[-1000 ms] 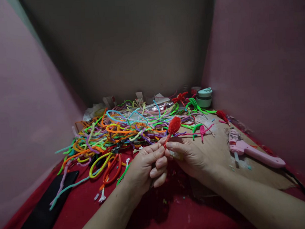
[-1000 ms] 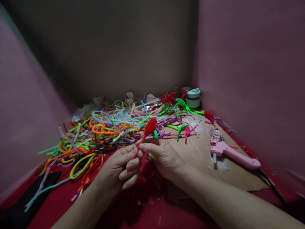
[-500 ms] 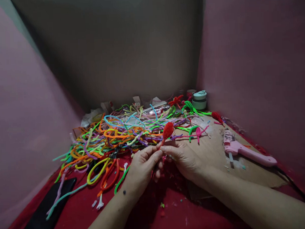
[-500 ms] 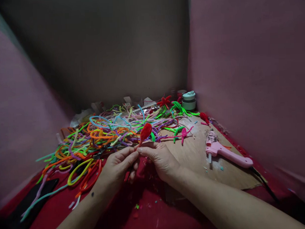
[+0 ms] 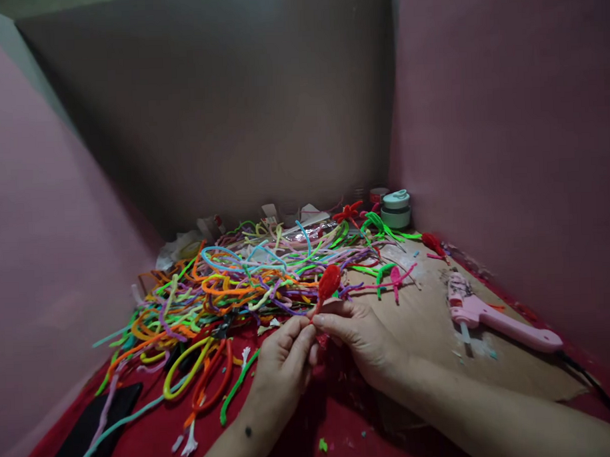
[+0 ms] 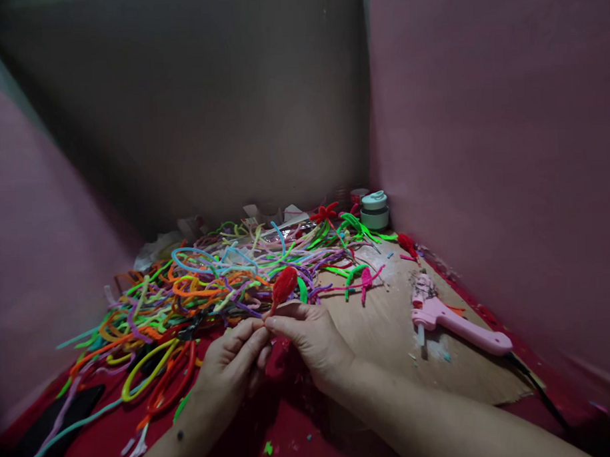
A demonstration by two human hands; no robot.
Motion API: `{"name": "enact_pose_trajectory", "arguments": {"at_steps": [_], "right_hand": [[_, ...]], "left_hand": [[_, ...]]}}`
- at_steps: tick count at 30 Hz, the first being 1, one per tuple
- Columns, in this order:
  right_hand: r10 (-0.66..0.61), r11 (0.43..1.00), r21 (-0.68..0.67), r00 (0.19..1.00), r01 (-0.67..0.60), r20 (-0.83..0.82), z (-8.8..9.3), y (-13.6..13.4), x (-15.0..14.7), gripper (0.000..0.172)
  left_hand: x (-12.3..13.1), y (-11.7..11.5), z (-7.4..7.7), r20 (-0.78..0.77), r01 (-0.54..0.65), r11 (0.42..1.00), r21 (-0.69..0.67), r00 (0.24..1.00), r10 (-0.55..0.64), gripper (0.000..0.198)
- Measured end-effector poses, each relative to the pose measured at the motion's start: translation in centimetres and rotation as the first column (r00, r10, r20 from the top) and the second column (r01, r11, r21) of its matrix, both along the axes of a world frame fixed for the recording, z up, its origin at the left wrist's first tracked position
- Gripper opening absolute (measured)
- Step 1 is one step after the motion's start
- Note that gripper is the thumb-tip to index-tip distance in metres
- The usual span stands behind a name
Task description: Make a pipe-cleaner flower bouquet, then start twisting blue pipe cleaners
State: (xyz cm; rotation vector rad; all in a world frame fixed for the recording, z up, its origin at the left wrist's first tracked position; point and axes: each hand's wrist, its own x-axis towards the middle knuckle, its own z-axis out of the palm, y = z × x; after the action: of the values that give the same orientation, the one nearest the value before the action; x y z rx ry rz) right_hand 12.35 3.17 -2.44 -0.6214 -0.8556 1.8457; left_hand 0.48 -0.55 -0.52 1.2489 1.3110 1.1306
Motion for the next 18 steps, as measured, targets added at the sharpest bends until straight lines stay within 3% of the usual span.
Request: {"name": "enact_pose_trajectory", "arguments": {"at_steps": [3,7,12,15,18], "right_hand": [[0.021,0.999,-0.050,1.000,-0.020,0.006,0.7,0.2,-0.5,0.019],[0.037,0.999,-0.005,0.999,-0.037,0.037,1.5,0.5,-0.7,0.019],[0.033,0.999,-0.002,0.998,-0.033,0.044,0.7,0.6,-0.4,0.018],[0.087,0.996,-0.002,0.996,-0.087,0.018,0.1,0.5,0.0,0.017],[0.160,0.987,0.019,0.987,-0.159,-0.027,0.4,0.5,0.3,0.018]], "left_hand": [[-0.2,0.4,0.0,0.164,0.009,0.996,-0.088,0.986,0.005,0.025],[-0.7,0.7,0.1,0.340,0.073,0.992,-0.104,0.940,-0.033,0.020],[-0.7,0.8,-0.7,0.440,0.145,0.981,-0.126,0.895,-0.076,0.019],[-0.7,0.8,-1.0,0.384,0.191,0.972,-0.136,0.915,-0.125,0.021],[-1.1,0.8,0.0,0.071,0.163,0.985,-0.061,0.985,-0.159,0.025]]}}
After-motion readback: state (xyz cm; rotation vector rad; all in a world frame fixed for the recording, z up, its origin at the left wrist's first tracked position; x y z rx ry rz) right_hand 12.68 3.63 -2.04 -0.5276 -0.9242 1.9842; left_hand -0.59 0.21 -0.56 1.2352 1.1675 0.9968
